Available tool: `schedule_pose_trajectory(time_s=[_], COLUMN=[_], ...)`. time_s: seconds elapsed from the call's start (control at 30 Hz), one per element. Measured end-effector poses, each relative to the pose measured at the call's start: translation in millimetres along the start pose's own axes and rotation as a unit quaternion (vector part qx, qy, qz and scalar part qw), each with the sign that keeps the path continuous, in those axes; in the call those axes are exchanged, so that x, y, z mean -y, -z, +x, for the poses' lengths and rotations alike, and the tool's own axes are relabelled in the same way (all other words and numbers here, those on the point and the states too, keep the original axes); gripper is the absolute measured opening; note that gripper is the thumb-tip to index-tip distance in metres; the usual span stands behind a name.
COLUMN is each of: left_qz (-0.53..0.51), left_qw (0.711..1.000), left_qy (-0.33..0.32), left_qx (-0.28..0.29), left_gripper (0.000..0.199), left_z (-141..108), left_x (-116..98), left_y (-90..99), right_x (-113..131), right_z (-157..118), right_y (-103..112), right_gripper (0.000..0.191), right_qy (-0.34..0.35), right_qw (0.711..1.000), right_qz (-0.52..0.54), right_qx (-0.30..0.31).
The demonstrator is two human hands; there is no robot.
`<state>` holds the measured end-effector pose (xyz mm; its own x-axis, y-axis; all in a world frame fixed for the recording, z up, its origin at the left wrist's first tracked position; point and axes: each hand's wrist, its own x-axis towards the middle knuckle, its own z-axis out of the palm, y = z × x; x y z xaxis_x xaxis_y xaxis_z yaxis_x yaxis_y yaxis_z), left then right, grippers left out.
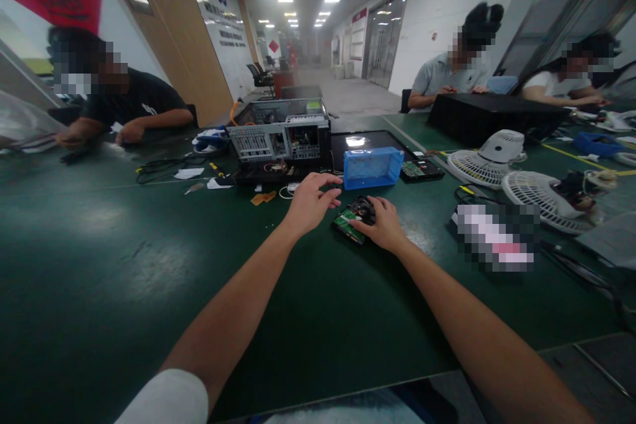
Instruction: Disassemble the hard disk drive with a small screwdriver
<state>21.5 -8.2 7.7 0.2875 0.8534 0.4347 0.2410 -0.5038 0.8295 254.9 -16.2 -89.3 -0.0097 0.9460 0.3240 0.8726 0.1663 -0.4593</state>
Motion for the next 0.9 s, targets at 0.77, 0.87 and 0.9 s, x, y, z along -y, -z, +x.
schedule_pose_trajectory(time_s=[0.77, 0.87, 0.9], left_qz=[0.151, 0.151, 0.151], left_qw=[0.981, 0.982, 0.982], left_qy=[-0.121, -0.113, -0.110], left_qx=[-0.015, -0.023, -0.025], left_gripper=[0.031, 0.024, 0.023], left_z=[0.6, 1.0, 1.0], left_x=[3.2, 3.6, 3.4], left_y=[0.2, -0.4, -0.6], right_x=[5.9, 5.6, 5.8], right_z=[-3.0, -3.2, -3.3], right_y=[2.0, 2.3, 2.6], right_gripper=[0.109, 0.108, 0.108], right_qy=[-0.099, -0.101, -0.102], right_qw=[0.989, 0.989, 0.989], right_qz=[-0.112, -0.110, -0.109], right_qx=[-0.007, -0.005, -0.004])
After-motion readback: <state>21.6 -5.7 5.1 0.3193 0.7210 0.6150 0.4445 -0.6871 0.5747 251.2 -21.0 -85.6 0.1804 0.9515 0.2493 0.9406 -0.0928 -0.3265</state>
